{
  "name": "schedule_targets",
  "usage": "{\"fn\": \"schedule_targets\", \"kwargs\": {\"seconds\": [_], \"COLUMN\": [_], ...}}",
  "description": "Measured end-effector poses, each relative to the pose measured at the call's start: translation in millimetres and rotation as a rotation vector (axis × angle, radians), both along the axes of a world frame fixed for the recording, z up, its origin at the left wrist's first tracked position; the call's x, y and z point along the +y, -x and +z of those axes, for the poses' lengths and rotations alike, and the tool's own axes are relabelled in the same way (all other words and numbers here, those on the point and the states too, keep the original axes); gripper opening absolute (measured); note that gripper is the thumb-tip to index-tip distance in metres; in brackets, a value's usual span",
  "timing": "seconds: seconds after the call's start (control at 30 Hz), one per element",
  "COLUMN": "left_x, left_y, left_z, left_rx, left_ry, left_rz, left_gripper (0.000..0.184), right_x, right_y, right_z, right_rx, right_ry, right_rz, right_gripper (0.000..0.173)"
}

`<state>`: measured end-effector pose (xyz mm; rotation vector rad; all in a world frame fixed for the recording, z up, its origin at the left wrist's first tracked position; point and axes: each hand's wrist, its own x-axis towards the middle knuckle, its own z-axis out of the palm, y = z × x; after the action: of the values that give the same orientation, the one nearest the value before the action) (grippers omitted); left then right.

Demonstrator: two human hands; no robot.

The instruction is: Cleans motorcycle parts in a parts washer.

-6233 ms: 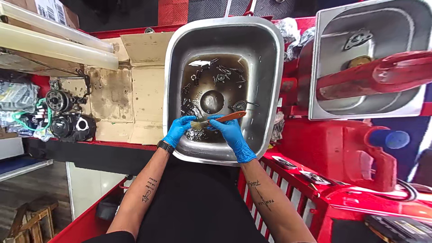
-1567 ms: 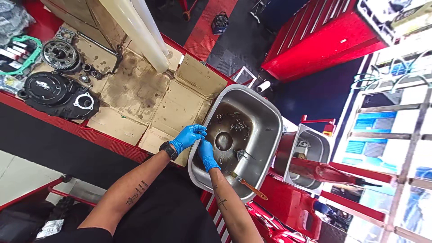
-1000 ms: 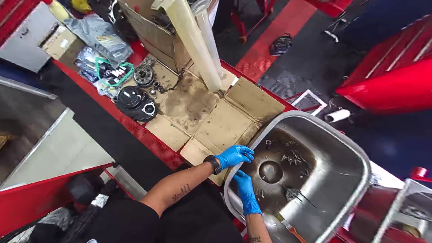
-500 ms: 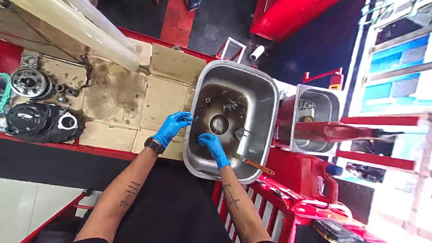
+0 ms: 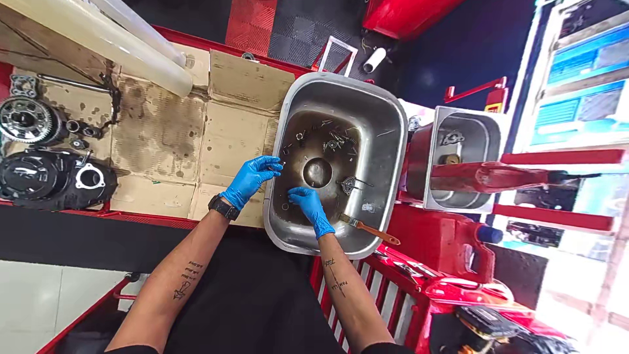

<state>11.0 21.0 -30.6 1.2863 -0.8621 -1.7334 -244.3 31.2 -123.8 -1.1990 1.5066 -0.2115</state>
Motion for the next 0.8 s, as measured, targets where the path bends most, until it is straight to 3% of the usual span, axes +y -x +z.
{"fn": "schedule_targets", "kwargs": {"seconds": [0.1, 0.33, 0.4, 0.53, 0.67, 0.8], "left_x": [0, 1, 2, 1, 1, -1], "left_y": [-1, 4, 3, 1, 0, 0], "left_z": [0, -2, -2, -1, -3, -7], "left_rx": [0.004, 0.016, 0.014, 0.013, 0.022, 0.011], "left_ry": [-0.012, -0.002, -0.005, -0.009, -0.014, -0.03], "left_rz": [0.005, -0.007, -0.007, 0.001, 0.001, -0.004], "left_gripper": [0.035, 0.034, 0.034, 0.034, 0.035, 0.035], "right_x": [-2, 2, 2, 5, 7, 7], "right_y": [-3, -57, -66, -73, -58, -50], "right_z": [0, 6, 5, -1, -13, 2], "right_rx": [0.08, 0.508, 0.52, 0.363, -0.047, -0.337], "right_ry": [0.029, 0.13, 0.085, 0.02, -0.185, -0.328], "right_rz": [0.021, 0.232, 0.252, 0.185, -0.013, -0.093], "right_gripper": [0.016, 0.018, 0.019, 0.014, 0.013, 0.011]}}
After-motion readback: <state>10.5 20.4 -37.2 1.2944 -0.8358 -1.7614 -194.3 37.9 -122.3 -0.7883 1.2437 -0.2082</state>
